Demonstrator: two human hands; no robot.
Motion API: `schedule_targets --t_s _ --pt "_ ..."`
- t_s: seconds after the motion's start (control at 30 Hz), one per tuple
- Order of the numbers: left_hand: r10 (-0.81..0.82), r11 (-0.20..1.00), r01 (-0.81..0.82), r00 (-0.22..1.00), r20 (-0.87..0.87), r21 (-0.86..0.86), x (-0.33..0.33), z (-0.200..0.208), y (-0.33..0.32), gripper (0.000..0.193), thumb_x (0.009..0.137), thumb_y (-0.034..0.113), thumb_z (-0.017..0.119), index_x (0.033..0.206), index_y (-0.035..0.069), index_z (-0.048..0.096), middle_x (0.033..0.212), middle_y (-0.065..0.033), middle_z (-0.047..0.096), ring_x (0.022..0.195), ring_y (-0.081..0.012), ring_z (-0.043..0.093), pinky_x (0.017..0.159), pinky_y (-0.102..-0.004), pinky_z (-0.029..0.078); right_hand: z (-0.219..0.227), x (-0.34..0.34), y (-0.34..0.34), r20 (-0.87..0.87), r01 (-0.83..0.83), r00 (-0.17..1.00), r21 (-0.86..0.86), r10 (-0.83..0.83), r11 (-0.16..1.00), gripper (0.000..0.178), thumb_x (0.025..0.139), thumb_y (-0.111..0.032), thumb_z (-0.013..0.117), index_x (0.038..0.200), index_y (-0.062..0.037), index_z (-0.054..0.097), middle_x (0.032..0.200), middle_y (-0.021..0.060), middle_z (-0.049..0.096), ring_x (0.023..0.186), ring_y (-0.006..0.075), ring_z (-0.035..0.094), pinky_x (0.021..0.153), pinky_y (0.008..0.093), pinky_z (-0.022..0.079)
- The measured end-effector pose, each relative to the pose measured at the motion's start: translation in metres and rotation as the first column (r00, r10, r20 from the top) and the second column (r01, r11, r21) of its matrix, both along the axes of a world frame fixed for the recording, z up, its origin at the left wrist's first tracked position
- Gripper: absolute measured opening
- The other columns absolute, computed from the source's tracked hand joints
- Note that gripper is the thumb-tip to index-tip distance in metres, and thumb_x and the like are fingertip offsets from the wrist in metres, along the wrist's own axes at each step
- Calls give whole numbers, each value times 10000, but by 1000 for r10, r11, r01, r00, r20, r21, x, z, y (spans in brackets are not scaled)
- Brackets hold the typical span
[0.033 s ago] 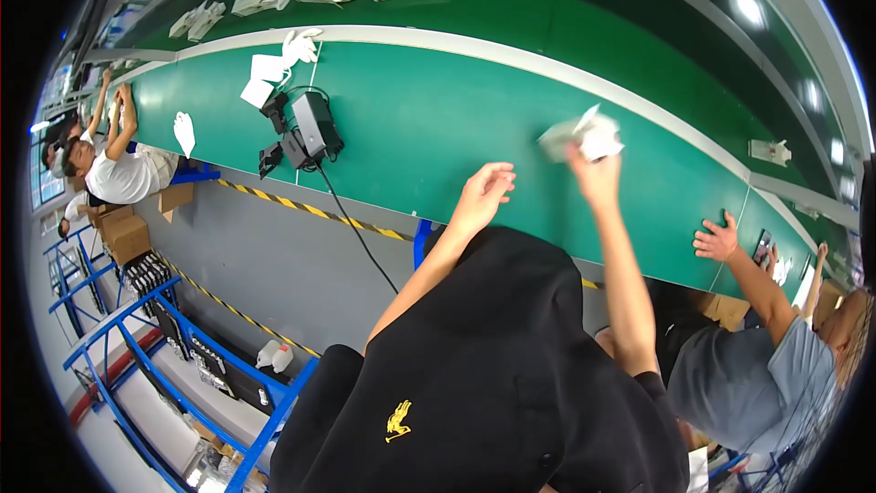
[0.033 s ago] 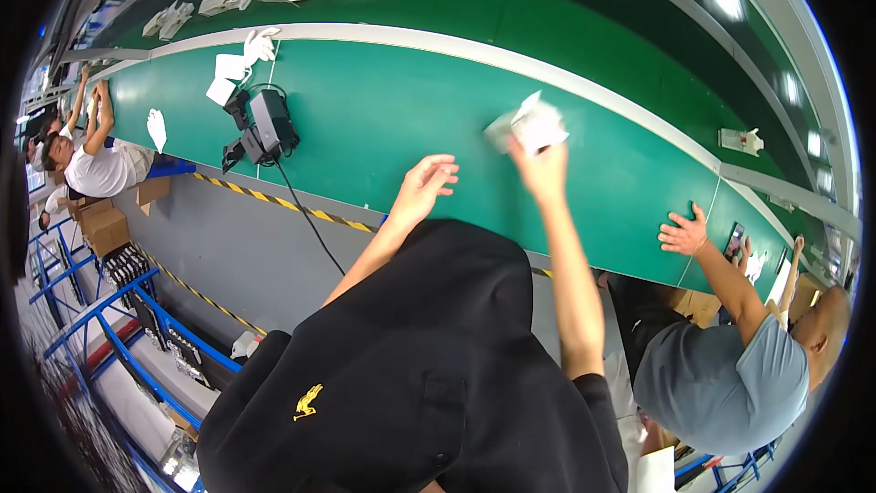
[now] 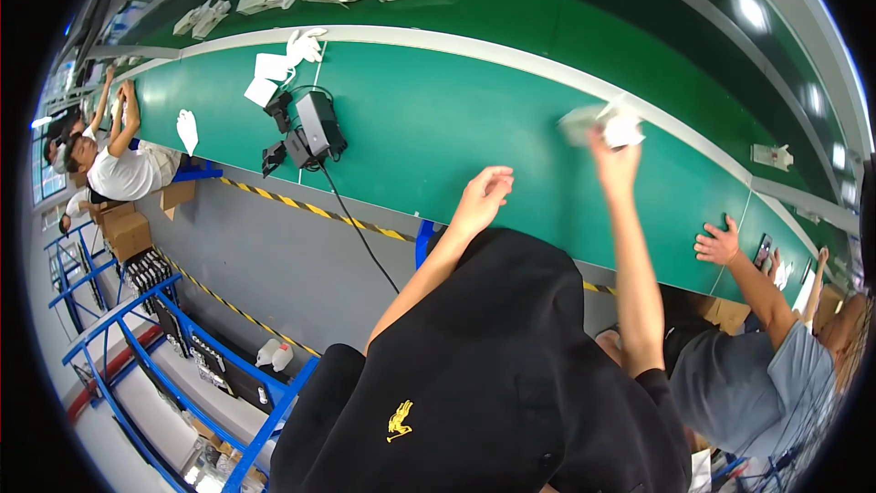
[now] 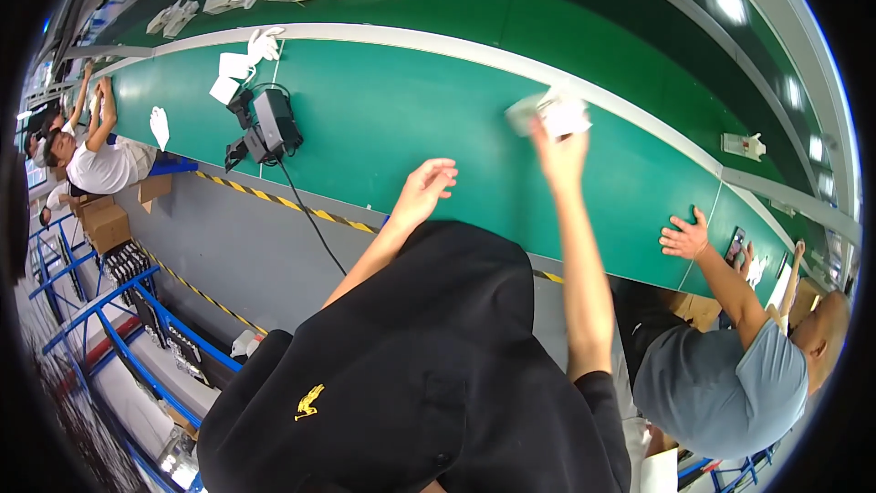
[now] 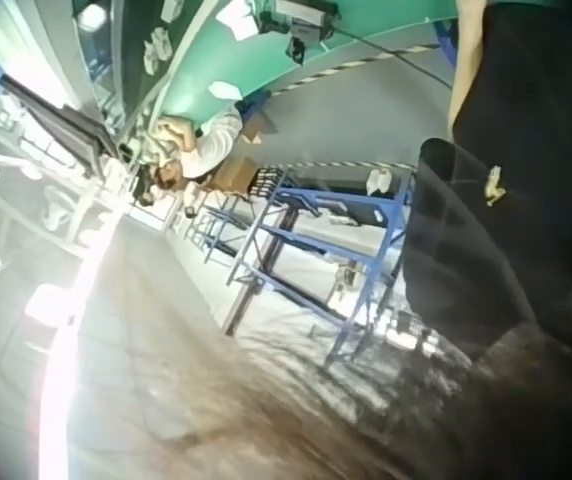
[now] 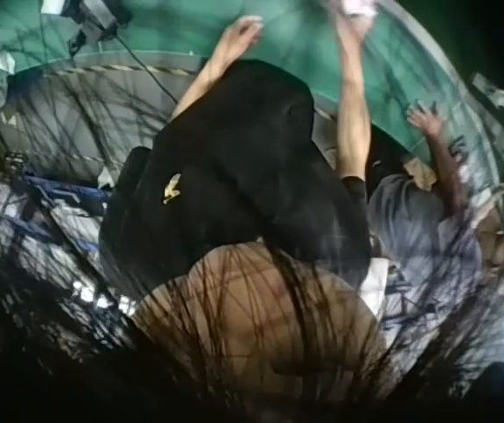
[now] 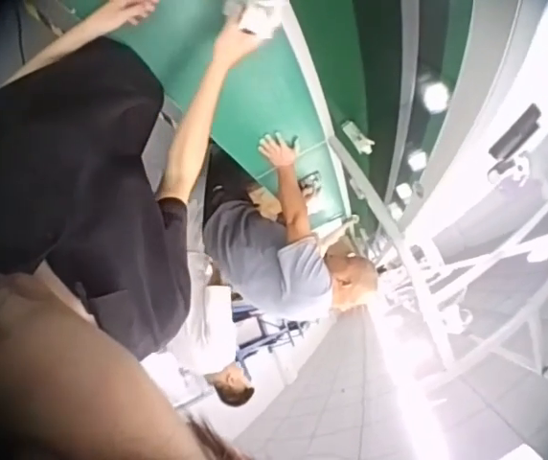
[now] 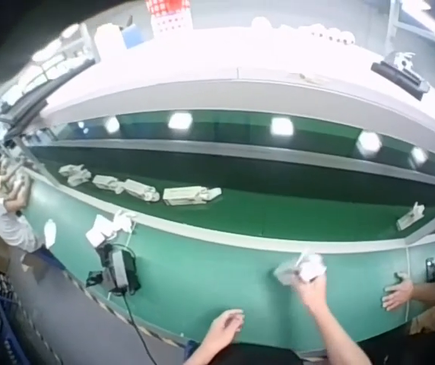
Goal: Assembling and inspecting small white electronic components at a factory production line workstation.
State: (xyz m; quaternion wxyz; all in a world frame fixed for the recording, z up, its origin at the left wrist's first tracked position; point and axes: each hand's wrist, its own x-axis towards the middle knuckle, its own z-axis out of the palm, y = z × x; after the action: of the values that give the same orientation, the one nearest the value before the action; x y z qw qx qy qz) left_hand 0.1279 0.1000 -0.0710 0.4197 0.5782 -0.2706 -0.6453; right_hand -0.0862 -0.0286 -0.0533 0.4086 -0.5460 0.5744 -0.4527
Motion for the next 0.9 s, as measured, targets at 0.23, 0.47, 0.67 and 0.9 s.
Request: schedule_targets --t_s 0.23,0.47,0.67,0.9 --pt "-97 993 114 891 443 -13 36 -88 72 279 906 213 550 1106 21 566 916 -102 657 848 -194 634 750 -315 505 16 -87 -171 132 262 965 -403 -228 877 336 786 -131 729 1058 -8 576 967 64 622 877 136 584 726 259 480" --pt "293 897 -291 955 47 333 61 -89 91 234 947 196 474 1021 -6 565 875 -147 648 727 -202 643 689 -306 528 -82 -168 -196 -451 286 828 -170 -332 943 531 734 -274 768 1126 -6 531 1015 105 633 907 206 614 801 304 484" --pt "205 947 -230 970 129 227 66 -95 89 218 938 155 469 1017 -25 565 848 -167 658 710 -206 644 681 -303 534 -154 -187 -136 -365 480 811 -34 -457 877 648 776 -333 715 1237 0 404 1083 141 552 952 217 557 797 348 483" --pt "132 915 -181 979 156 361 91 -91 88 218 914 161 495 969 -33 578 848 -165 660 714 -211 640 698 -310 526 -159 -164 -129 -276 449 863 33 -423 893 682 754 -269 742 1281 -48 370 1187 161 481 709 174 566 541 298 496"
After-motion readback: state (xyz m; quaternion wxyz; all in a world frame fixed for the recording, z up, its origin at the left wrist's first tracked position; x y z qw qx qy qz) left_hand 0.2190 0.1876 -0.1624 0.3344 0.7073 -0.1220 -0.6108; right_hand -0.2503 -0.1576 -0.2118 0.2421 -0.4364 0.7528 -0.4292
